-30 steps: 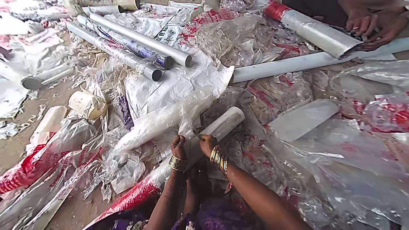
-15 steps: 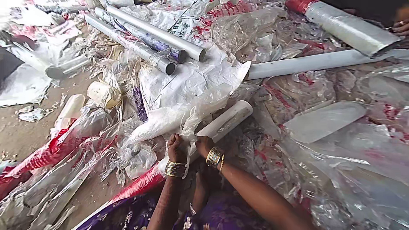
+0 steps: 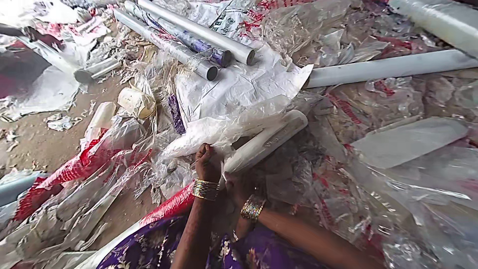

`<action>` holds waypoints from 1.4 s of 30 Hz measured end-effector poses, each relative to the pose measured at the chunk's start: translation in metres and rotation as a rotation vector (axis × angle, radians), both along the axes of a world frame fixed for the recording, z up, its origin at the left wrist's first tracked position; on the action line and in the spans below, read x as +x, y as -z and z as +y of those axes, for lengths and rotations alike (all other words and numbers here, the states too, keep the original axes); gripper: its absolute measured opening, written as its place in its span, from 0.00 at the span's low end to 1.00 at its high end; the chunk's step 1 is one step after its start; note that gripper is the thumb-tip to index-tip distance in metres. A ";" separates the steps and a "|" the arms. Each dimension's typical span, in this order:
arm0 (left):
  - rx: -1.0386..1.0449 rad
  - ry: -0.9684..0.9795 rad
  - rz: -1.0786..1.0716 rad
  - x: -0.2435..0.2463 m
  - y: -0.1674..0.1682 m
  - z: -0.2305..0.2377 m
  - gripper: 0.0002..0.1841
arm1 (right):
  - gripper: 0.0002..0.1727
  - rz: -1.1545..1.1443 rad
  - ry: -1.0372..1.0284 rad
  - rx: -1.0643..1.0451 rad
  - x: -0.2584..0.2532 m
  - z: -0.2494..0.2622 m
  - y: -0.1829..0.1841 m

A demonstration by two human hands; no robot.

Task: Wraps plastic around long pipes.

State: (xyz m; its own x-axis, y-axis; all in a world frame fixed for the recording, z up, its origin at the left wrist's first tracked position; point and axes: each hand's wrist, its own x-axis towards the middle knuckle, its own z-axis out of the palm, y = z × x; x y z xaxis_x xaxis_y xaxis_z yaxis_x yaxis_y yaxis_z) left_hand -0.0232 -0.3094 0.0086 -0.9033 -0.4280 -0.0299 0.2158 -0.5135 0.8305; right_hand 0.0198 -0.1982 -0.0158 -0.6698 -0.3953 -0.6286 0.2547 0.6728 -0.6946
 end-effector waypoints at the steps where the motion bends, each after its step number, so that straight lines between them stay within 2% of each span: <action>1: -0.017 0.002 0.008 -0.002 -0.004 -0.007 0.22 | 0.24 -0.053 -0.050 -0.028 0.020 -0.004 0.008; 3: -0.010 0.030 0.044 -0.003 -0.009 -0.018 0.22 | 0.22 -0.099 -0.029 -0.041 0.025 0.004 0.010; 6: 0.008 0.079 0.092 -0.002 -0.015 -0.028 0.22 | 0.22 0.121 0.270 -0.100 -0.022 0.013 -0.013; 8: 0.020 0.057 0.069 -0.003 -0.019 -0.023 0.23 | 0.23 0.171 0.336 -0.079 -0.053 0.008 -0.016; 10: 0.022 0.023 0.032 -0.005 -0.024 -0.018 0.23 | 0.25 0.126 0.249 -0.071 -0.056 -0.005 -0.002; 13: 0.014 -0.031 -0.013 -0.013 -0.029 -0.023 0.23 | 0.24 0.077 0.018 -0.123 -0.003 -0.020 0.011; 15: 0.034 0.012 0.029 -0.015 -0.027 -0.030 0.23 | 0.25 -0.021 -0.067 -0.133 0.024 -0.016 0.014; 17: 0.055 0.083 0.096 -0.013 -0.024 -0.037 0.21 | 0.24 0.040 0.156 -0.157 0.009 -0.006 0.007; 19: 0.063 0.107 0.124 -0.009 -0.021 -0.041 0.21 | 0.23 0.208 0.394 -0.169 -0.030 -0.002 -0.004; 20: 0.061 0.099 0.119 -0.009 -0.020 -0.040 0.21 | 0.23 0.221 0.406 -0.150 -0.050 -0.003 -0.009; 22: 0.039 0.044 0.061 -0.011 -0.023 -0.035 0.23 | 0.24 0.137 0.280 -0.127 -0.067 -0.015 -0.007; 24: 0.025 -0.011 0.027 -0.016 -0.027 -0.037 0.22 | 0.24 0.051 0.078 -0.130 -0.038 -0.031 0.004; 27: 0.042 -0.108 0.151 -0.020 -0.062 -0.063 0.22 | 0.24 -0.056 -0.118 -0.112 0.015 -0.030 0.016; 29: -0.123 -0.214 0.384 -0.021 -0.111 -0.093 0.22 | 0.23 0.012 0.009 -0.171 0.013 -0.022 0.011; 31: -0.345 -0.375 0.570 -0.025 -0.166 -0.118 0.22 | 0.21 0.229 0.263 -0.242 -0.019 -0.024 0.001; 33: -0.461 -0.461 0.620 -0.031 -0.212 -0.130 0.20 | 0.15 0.337 0.362 -0.155 -0.054 -0.029 -0.018; 34: -0.492 -0.481 0.589 -0.032 -0.226 -0.130 0.18 | 0.17 0.329 0.336 -0.125 -0.058 -0.031 -0.027; 36: -0.537 -0.475 0.546 -0.036 -0.239 -0.124 0.18 | 0.16 0.245 0.316 -0.161 -0.050 -0.033 -0.032; 38: -0.554 -0.364 0.559 -0.035 -0.235 -0.122 0.19 | 0.09 0.149 0.471 -0.301 -0.037 -0.030 -0.020; 40: -0.587 -0.349 0.543 -0.028 -0.231 -0.118 0.21 | 0.06 0.024 0.597 -0.444 -0.027 -0.012 -0.013; 41: -0.577 -0.328 0.534 -0.023 -0.229 -0.113 0.20 | 0.08 0.013 0.592 -0.476 -0.023 0.000 -0.011; 42: -0.552 -0.283 0.536 -0.019 -0.229 -0.105 0.20 | 0.16 0.030 0.556 -0.499 -0.022 0.012 -0.011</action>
State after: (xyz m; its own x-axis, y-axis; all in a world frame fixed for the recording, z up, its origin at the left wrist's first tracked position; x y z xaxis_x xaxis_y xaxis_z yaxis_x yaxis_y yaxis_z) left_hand -0.0418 -0.4145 0.2372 -0.5903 -0.4688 0.6571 0.7157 0.0725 0.6947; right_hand -0.0024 -0.1862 -0.0051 -0.8682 -0.2263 -0.4416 0.4416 0.0535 -0.8956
